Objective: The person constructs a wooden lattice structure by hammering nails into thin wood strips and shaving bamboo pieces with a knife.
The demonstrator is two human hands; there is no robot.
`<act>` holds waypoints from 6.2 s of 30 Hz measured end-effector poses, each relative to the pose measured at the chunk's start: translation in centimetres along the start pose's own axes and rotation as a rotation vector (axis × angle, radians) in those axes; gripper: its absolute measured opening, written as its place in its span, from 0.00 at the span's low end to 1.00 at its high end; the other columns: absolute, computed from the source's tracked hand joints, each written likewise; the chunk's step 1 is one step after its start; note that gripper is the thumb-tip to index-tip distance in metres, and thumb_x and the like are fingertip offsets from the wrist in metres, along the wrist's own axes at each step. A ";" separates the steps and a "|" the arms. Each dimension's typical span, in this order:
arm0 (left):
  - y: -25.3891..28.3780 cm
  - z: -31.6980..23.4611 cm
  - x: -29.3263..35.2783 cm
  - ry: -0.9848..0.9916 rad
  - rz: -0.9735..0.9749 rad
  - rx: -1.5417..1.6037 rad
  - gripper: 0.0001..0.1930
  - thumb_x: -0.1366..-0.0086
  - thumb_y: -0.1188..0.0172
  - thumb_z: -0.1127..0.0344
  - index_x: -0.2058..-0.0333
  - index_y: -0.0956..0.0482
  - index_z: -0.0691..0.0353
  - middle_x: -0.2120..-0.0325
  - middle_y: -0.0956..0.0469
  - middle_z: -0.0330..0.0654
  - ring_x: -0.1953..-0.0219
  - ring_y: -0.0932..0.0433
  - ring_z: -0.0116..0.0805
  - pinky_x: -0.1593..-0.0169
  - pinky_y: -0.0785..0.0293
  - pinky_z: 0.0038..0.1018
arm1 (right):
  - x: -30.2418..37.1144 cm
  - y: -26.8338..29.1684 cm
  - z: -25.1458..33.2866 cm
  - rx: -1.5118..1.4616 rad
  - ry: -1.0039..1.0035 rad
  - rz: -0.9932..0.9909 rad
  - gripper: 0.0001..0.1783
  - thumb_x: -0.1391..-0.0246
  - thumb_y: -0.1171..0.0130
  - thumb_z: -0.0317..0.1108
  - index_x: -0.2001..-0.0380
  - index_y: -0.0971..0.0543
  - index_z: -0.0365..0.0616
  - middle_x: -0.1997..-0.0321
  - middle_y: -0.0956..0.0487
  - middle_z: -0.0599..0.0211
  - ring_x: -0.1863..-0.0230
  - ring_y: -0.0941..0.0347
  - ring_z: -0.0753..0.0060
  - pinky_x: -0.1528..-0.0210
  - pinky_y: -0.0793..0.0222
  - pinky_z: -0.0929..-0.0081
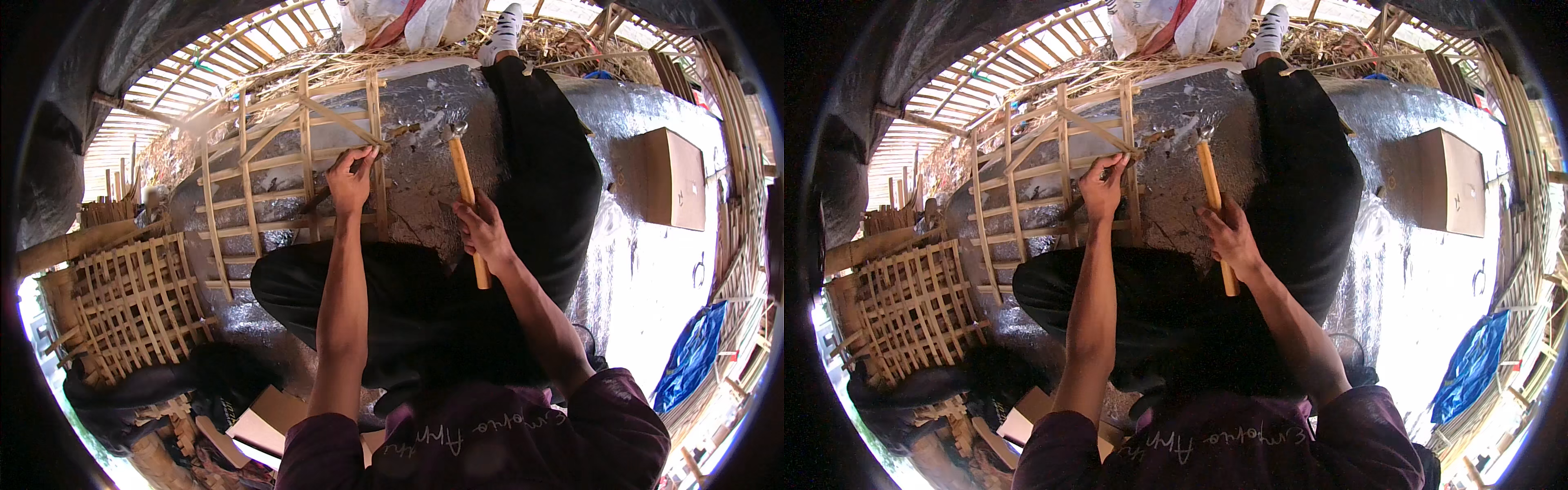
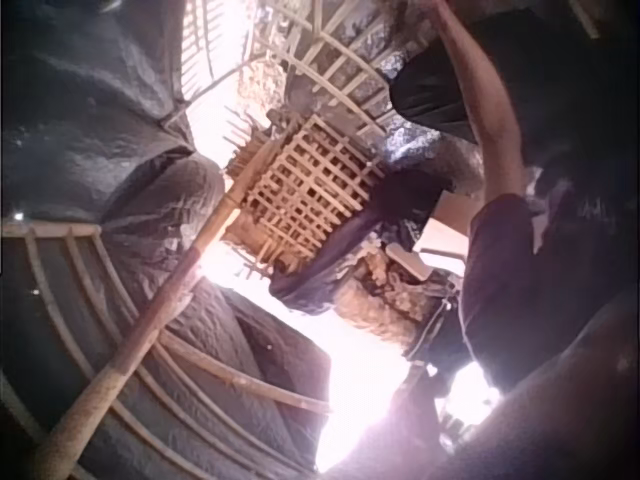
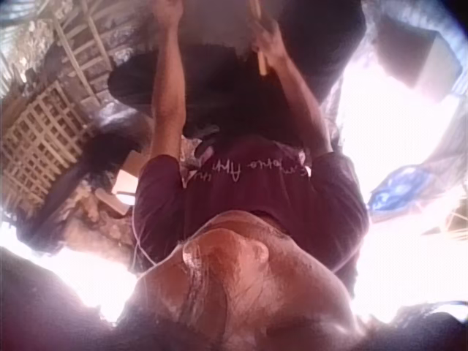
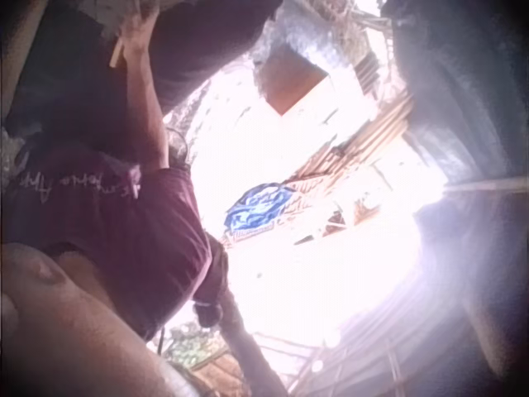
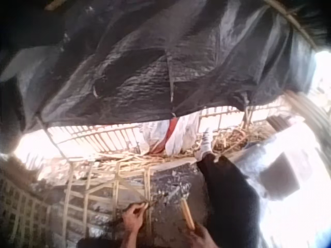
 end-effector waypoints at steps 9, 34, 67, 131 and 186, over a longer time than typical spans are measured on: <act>-0.2 -0.3 0.2 -0.079 0.026 0.013 0.05 0.43 0.32 0.73 0.69 0.19 0.65 0.67 0.16 0.46 0.63 0.17 0.34 0.59 0.23 0.27 | 0.1 -0.8 0.7 0.234 0.094 0.024 0.18 0.35 0.49 0.45 0.55 0.32 0.40 0.75 0.33 0.72 0.76 0.38 0.83 0.74 0.37 0.74; -0.1 0.9 0.0 0.065 -0.016 0.025 0.07 0.44 0.31 0.69 0.67 0.15 0.63 0.69 0.16 0.45 0.67 0.16 0.33 0.63 0.22 0.27 | -0.4 -2.5 0.9 0.448 0.202 0.083 0.23 0.35 0.49 0.47 0.52 0.31 0.36 0.65 0.26 0.57 0.67 0.31 0.69 0.63 0.33 0.63; -0.4 0.3 -0.4 -0.029 0.045 -0.071 0.07 0.42 0.33 0.69 0.67 0.19 0.64 0.72 0.18 0.47 0.70 0.19 0.37 0.65 0.25 0.27 | 0.5 -2.4 1.1 0.358 0.199 0.053 0.22 0.34 0.52 0.49 0.54 0.31 0.39 0.68 0.29 0.63 0.70 0.36 0.74 0.66 0.35 0.67; 0.0 0.1 -0.2 0.019 0.021 -0.096 0.08 0.39 0.35 0.64 0.66 0.19 0.62 0.73 0.19 0.45 0.72 0.20 0.38 0.69 0.27 0.29 | -1.8 -4.7 -1.7 0.490 0.057 0.124 0.23 0.33 0.58 0.51 0.53 0.31 0.40 0.68 0.29 0.61 0.68 0.35 0.70 0.62 0.35 0.64; 0.2 0.4 -0.3 -0.017 0.016 -0.096 0.07 0.41 0.34 0.68 0.67 0.21 0.63 0.73 0.19 0.45 0.72 0.19 0.38 0.68 0.25 0.29 | -1.8 -5.2 -0.7 0.553 0.069 0.087 0.24 0.33 0.58 0.53 0.56 0.31 0.40 0.71 0.30 0.62 0.70 0.34 0.71 0.64 0.35 0.65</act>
Point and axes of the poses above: each hand's wrist, its own x-axis away from the middle knuckle, its own y-axis out of the back of the hand, z = x × y, the point moved 8 cm from there along -x, towards the middle knuckle
